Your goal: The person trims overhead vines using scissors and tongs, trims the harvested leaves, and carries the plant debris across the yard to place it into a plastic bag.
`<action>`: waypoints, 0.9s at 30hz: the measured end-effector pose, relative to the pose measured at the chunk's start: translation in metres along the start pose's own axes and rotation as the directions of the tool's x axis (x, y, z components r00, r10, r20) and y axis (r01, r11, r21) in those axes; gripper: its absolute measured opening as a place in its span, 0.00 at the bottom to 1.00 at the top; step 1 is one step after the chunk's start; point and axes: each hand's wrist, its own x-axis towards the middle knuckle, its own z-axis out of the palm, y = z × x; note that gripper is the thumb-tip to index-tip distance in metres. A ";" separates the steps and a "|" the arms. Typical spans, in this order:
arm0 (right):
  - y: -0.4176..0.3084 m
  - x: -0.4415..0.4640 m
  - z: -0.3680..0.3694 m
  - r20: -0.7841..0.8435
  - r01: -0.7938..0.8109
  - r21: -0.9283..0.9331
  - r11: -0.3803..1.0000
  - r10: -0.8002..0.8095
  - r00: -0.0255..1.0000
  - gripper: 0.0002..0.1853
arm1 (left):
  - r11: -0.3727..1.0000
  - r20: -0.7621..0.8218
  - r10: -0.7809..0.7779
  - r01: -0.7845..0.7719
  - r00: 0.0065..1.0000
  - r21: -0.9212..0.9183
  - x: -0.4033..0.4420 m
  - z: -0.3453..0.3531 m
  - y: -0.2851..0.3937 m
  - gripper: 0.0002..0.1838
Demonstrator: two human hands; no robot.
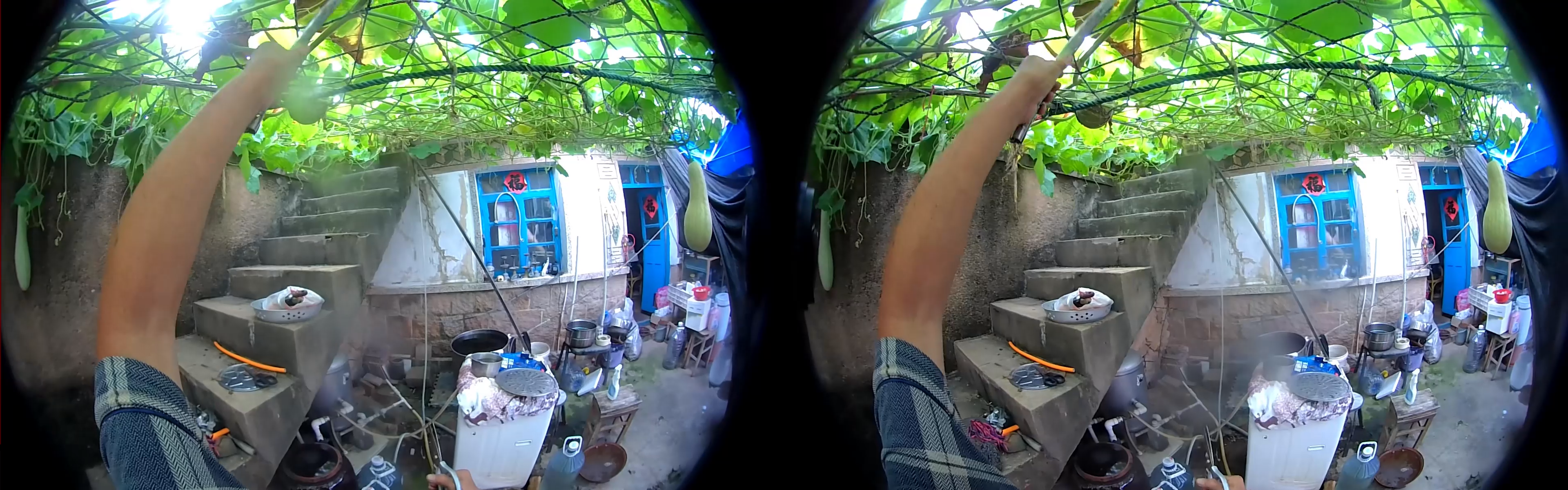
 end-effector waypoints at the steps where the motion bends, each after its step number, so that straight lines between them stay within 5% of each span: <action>1: 0.003 0.002 0.001 -0.001 -0.005 0.008 1.000 0.005 1.000 0.10 | 0.989 -0.005 0.110 -0.109 0.994 0.102 0.014 -0.002 -0.012 0.23; 2: 0.005 0.004 0.001 0.001 -0.011 0.017 1.000 0.011 1.000 0.10 | 0.956 0.003 0.216 -0.212 0.976 0.201 0.012 -0.004 -0.012 0.24; 10: 0.025 0.032 0.001 0.015 -0.041 0.110 0.993 0.039 0.999 0.11 | 0.987 0.024 -0.001 -0.003 1.000 0.162 0.034 -0.026 0.024 0.27; 16: 0.005 0.048 0.005 0.093 0.059 -0.156 0.986 -0.045 0.995 0.14 | 0.976 0.106 -0.045 0.021 0.993 0.216 0.046 -0.037 0.064 0.28; 24: -0.027 0.035 0.018 0.115 -0.003 0.078 0.997 -0.006 0.993 0.14 | 0.983 0.131 -0.103 0.081 0.986 0.164 0.065 -0.019 0.077 0.24; 25: -0.014 0.046 0.018 0.132 0.006 0.076 0.997 -0.016 0.991 0.15 | 0.964 0.112 -0.207 0.183 0.972 0.194 0.067 -0.014 0.078 0.23; 27: -0.028 0.035 0.018 0.165 0.050 0.088 0.995 -0.064 0.984 0.16 | 0.983 0.092 -0.128 0.114 0.988 0.142 0.039 -0.007 0.086 0.23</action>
